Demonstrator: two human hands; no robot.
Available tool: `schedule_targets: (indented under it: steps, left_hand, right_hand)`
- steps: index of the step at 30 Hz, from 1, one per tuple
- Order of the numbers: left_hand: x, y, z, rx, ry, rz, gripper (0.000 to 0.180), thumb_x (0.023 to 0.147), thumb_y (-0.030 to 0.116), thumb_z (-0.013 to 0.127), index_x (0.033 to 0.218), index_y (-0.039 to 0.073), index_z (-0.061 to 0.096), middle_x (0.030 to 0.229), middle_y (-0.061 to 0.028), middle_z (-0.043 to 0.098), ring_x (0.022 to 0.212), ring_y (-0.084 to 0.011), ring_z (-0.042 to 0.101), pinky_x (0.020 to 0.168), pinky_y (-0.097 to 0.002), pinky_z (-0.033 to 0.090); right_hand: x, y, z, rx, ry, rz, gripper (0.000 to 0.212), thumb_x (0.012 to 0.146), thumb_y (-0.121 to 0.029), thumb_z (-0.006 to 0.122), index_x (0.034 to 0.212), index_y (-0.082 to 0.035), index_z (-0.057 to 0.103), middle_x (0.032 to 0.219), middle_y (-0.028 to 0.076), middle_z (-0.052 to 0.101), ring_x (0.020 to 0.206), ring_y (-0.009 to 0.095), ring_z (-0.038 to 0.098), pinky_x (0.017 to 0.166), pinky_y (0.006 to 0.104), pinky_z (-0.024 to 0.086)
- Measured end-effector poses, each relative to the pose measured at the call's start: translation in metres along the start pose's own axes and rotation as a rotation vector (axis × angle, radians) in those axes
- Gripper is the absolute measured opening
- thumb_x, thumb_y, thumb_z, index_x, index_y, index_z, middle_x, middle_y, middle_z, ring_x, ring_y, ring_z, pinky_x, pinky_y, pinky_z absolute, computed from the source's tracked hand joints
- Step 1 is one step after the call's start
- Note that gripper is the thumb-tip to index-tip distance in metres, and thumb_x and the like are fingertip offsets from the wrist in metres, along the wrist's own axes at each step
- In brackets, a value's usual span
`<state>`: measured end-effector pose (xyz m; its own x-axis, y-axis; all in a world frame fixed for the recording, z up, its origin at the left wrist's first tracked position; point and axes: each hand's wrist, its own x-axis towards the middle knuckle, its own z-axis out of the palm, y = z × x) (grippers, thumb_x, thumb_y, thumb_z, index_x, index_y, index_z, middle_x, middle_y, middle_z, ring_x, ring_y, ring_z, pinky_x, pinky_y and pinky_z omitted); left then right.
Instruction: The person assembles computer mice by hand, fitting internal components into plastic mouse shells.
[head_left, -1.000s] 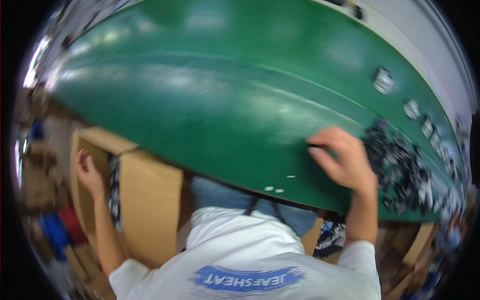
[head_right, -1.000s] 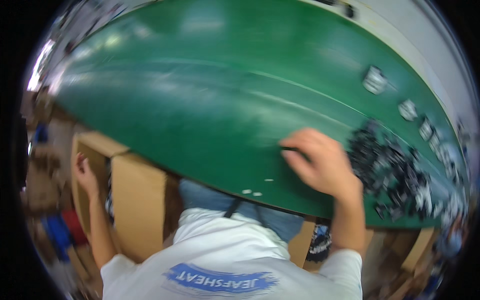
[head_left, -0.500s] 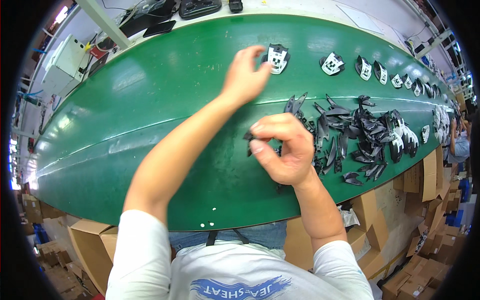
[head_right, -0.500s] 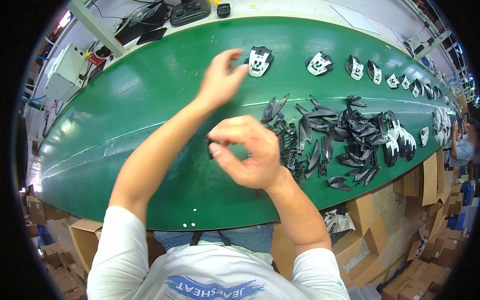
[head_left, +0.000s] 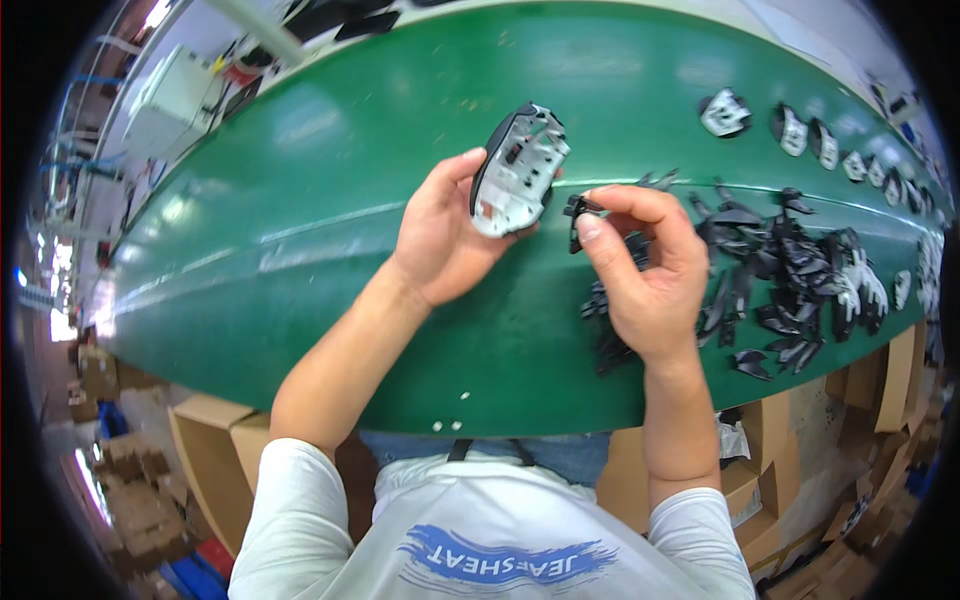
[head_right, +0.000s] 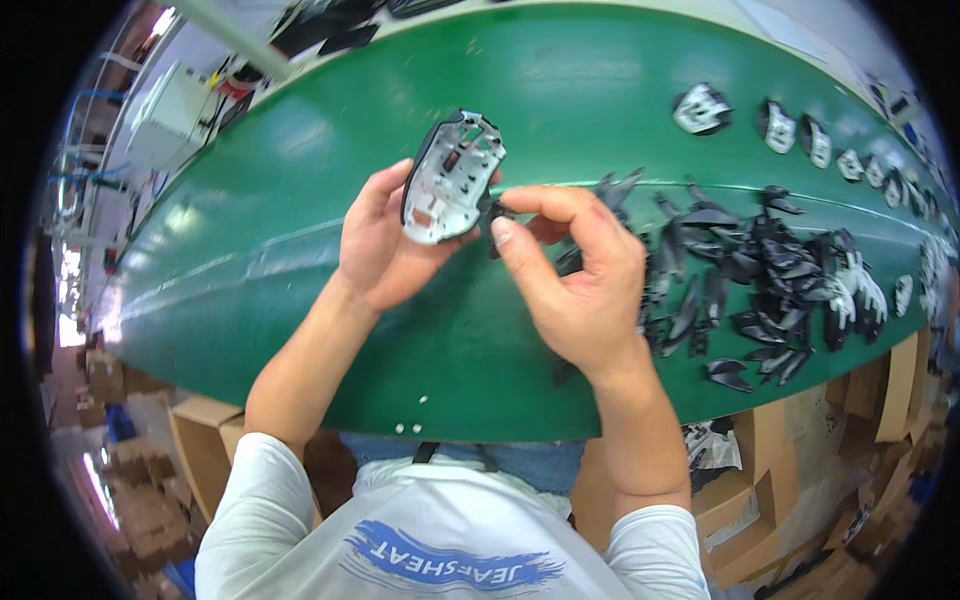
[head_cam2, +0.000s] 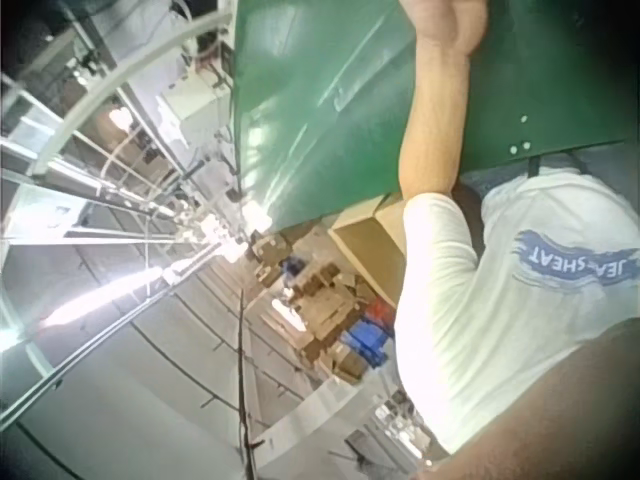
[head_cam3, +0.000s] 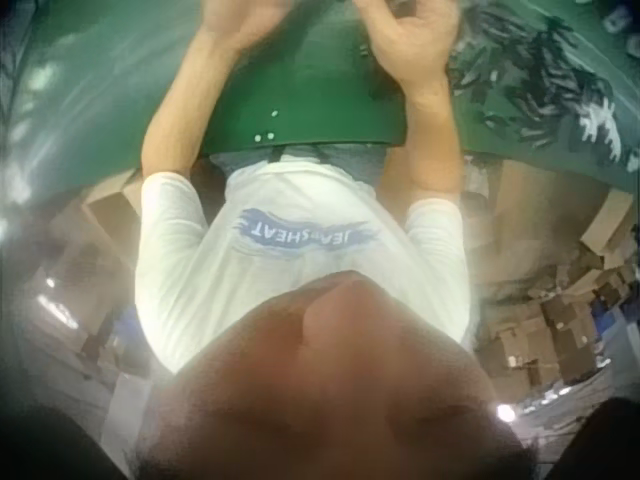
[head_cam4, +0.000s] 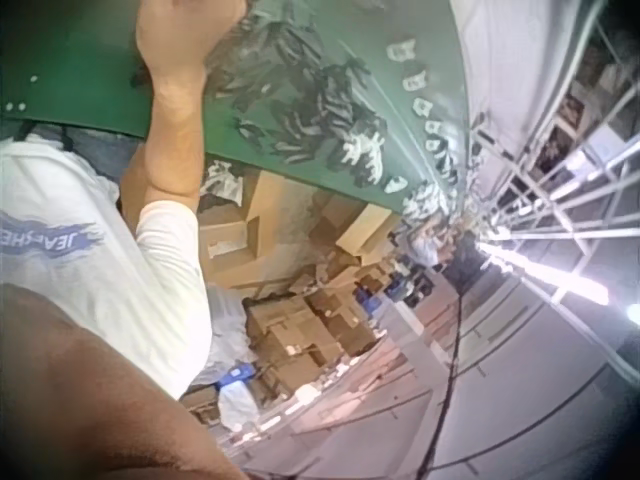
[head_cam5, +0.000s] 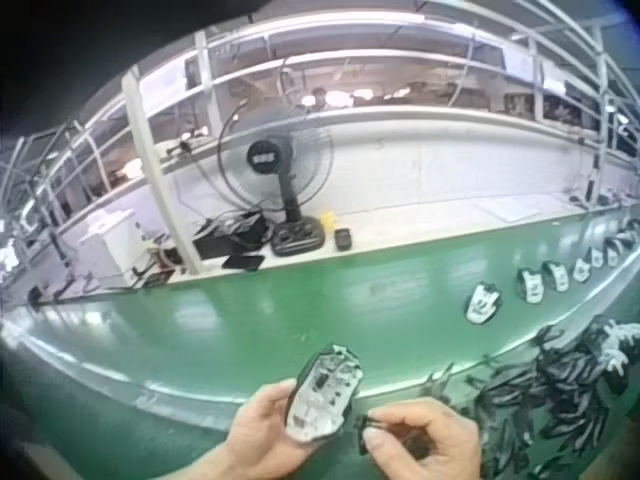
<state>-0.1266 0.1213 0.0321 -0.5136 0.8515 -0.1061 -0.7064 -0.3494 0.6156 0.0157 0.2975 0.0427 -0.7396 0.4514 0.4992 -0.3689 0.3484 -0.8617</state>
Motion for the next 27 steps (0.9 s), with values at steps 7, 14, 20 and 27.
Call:
schedule_targets:
  steps: [7, 14, 20, 27]
  left_hand:
    - [-0.09, -0.034, 0.017, -0.187, 0.125, 0.103, 0.063, 0.11, 0.033, 0.04, 0.165, 0.003, 0.04, 0.156, -0.0161, 0.059, 0.14, -0.0293, 0.06, 0.123, -0.0487, 0.043]
    - [-0.106, -0.05, 0.019, -0.029, 0.196, 0.176, 0.066, 0.106, 0.032, 0.047, 0.165, 0.005, 0.039, 0.157, -0.0115, 0.055, 0.141, -0.0246, 0.057, 0.121, -0.0449, 0.044]
    - [-0.109, -0.051, 0.02, -0.089, 0.174, 0.153, 0.068, 0.104, 0.032, 0.048, 0.166, 0.007, 0.037, 0.158, -0.0116, 0.053, 0.141, -0.0237, 0.056, 0.121, -0.0444, 0.044]
    - [-0.108, -0.061, 0.031, 0.036, 0.229, 0.192, 0.069, 0.103, 0.009, 0.055, 0.167, 0.009, 0.03, 0.149, -0.0111, 0.053, 0.138, -0.0197, 0.055, 0.115, -0.0396, 0.047]
  right_hand:
    - [-0.021, -0.01, 0.035, -0.205, -0.259, -0.158, 0.024, 0.083, -0.006, 0.088, 0.105, -0.006, 0.08, 0.098, 0.007, 0.08, 0.087, 0.022, 0.074, 0.084, 0.0365, 0.052]
    - [-0.032, -0.007, 0.046, -0.269, -0.212, -0.224, 0.022, 0.083, -0.008, 0.09, 0.102, -0.009, 0.079, 0.098, 0.004, 0.081, 0.088, 0.022, 0.073, 0.087, 0.0364, 0.048]
    - [-0.037, -0.006, 0.051, -0.288, -0.2, -0.24, 0.025, 0.082, -0.01, 0.091, 0.105, -0.011, 0.08, 0.108, 0.007, 0.073, 0.099, 0.024, 0.066, 0.089, 0.037, 0.048]
    - [-0.037, -0.005, 0.048, -0.432, -0.287, -0.192, 0.025, 0.085, -0.013, 0.089, 0.109, -0.01, 0.08, 0.118, 0.011, 0.065, 0.107, 0.025, 0.062, 0.093, 0.0399, 0.051]
